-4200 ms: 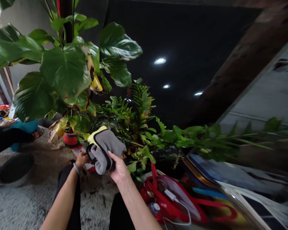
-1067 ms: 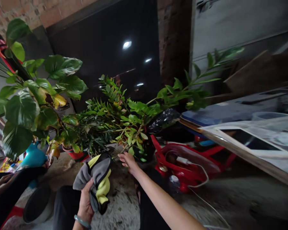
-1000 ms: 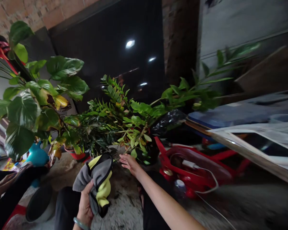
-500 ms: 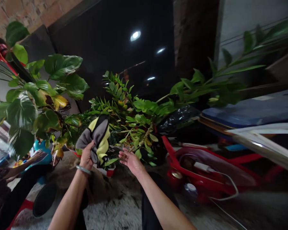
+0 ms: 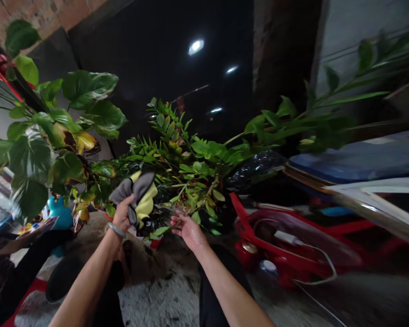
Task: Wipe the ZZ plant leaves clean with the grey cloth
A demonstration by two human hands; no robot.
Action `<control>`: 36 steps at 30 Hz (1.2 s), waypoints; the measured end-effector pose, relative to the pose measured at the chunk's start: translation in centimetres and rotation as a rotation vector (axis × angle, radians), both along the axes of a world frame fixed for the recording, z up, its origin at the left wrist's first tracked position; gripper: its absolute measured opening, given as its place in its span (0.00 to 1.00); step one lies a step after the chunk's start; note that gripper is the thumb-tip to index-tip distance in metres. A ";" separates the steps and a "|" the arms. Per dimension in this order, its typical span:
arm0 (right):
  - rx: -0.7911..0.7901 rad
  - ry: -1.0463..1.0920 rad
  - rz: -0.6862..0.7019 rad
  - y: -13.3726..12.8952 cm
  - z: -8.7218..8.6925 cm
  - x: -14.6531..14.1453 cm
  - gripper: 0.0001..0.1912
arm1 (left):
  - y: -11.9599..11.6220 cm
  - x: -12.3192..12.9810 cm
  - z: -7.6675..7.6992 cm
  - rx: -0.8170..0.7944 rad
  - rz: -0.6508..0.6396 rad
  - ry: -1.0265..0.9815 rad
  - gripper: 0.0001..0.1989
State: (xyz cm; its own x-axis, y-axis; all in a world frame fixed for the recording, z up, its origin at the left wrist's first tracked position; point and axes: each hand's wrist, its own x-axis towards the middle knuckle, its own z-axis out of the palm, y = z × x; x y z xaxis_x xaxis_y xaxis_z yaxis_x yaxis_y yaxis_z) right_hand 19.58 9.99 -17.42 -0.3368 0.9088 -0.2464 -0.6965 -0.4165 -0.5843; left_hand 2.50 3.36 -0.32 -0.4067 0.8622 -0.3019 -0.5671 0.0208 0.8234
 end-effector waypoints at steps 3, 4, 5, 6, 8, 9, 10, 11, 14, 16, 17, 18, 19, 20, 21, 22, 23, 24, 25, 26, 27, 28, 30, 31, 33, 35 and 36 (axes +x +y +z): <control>-0.017 0.033 -0.008 -0.1 0.0 0.2 0.16 | -2.5 0.3 -3.5 -0.159 -0.147 -0.059 0.11; -0.020 0.037 -0.003 -0.1 -0.1 0.3 0.16 | -3.2 0.2 -3.7 -0.181 -0.166 -0.078 0.12; -0.022 0.038 0.004 0.0 -0.2 0.4 0.16 | -3.7 0.0 -3.2 -0.181 -0.164 -0.085 0.12; -0.023 0.037 0.011 0.0 -0.2 0.6 0.16 | -3.8 -0.3 -2.2 -0.155 -0.146 -0.076 0.12; -0.027 0.037 0.018 0.1 -0.3 0.6 0.15 | -3.0 -0.7 0.7 -0.046 -0.070 -0.013 0.09; -0.029 0.040 0.019 0.2 -0.3 0.5 0.15 | -2.1 -0.8 2.0 0.025 -0.022 0.026 0.08; -0.030 0.044 0.020 0.2 -0.2 0.4 0.14 | -1.2 -0.7 3.0 0.076 0.019 0.059 0.07; -0.031 0.050 0.021 0.2 -0.2 0.3 0.14 | -0.3 -0.5 3.4 0.108 0.052 0.086 0.08; -0.032 0.078 0.012 0.1 -0.1 0.0 0.14 | 0.7 0.5 1.3 0.025 0.035 0.093 0.12; -0.022 0.086 0.002 0.1 -0.3 0.1 0.15 | -0.5 0.8 -1.2 -0.125 -0.084 0.052 0.12; -0.013 0.082 0.001 0.2 -0.4 0.3 0.15 | -1.4 0.8 -2.2 -0.192 -0.148 0.036 0.11; -0.002 0.072 0.004 0.3 -0.6 0.5 0.15 | -2.3 0.6 -2.6 -0.238 -0.189 0.029 0.09; 0.007 0.057 0.009 0.4 -0.8 0.8 0.15 | -3.1 0.4 -2.5 -0.256 -0.210 0.030 0.08; 0.012 0.041 0.014 0.5 -1.0 1.1 0.15 | -3.7 0.0 -1.8 -0.244 -0.199 0.040 0.07; 0.012 0.027 0.016 0.6 -1.1 1.3 0.15 | -3.9 -0.4 -0.7 -0.205 -0.167 0.056 0.06; 0.010 0.017 0.014 0.7 -1.1 1.5 0.15 | -3.8 -0.7 0.6 -0.145 -0.120 0.076 0.05; 0.004 0.015 0.009 0.7 -1.1 1.6 0.15 | -3.3 -1.1 1.9 -0.076 -0.062 0.096 0.05; -0.004 0.019 0.004 0.7 -1.1 1.6 0.15 | -2.7 -1.3 3.0 -0.016 -0.008 0.116 0.05; -0.012 0.029 0.000 0.6 -0.9 1.5 0.15 | -2.0 -1.4 3.6 0.023 0.037 0.133 0.06; -0.018 0.040 -0.001 0.4 -0.8 1.3 0.14 | -1.4 -1.3 3.6 0.035 0.066 0.148 0.07; -0.020 0.049 0.002 0.2 -0.6 1.1 0.14 | -1.0 -1.1 3.1 0.017 0.074 0.157 0.07; -0.016 0.057 0.007 0.0 -0.5 0.9 0.14 | -1.0 -0.8 2.1 -0.021 0.056 0.159 0.08; 0.006 0.060 0.012 -0.2 -0.4 0.7 0.14 | -1.8 -0.1 -0.6 -0.118 -0.031 0.141 0.10; 0.017 0.057 0.013 -0.3 -0.4 0.7 0.14 | -2.6 0.1 -1.8 -0.143 -0.100 0.119 0.11; 0.025 0.040 0.017 -0.3 -0.7 0.9 0.15 | -4.3 -0.1 -3.0 -0.189 -0.159 0.081 0.11; 0.016 0.013 0.027 -0.1 -1.0 1.3 0.15 | -5.4 -1.1 -2.1 -0.180 -0.147 0.063 0.09; 0.009 0.001 0.030 0.0 -1.1 1.4 0.15 | -5.5 -1.8 -0.9 -0.147 -0.115 0.061 0.07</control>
State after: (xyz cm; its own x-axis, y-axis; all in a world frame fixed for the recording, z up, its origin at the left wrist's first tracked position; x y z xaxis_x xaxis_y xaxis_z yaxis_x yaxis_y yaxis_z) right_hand 21.02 9.97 -18.49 -0.3639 0.9005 -0.2380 -0.6844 -0.4318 -0.5875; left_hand 0.71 -2.14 -1.27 -0.3298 0.8523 -0.4059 -0.5033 0.2050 0.8395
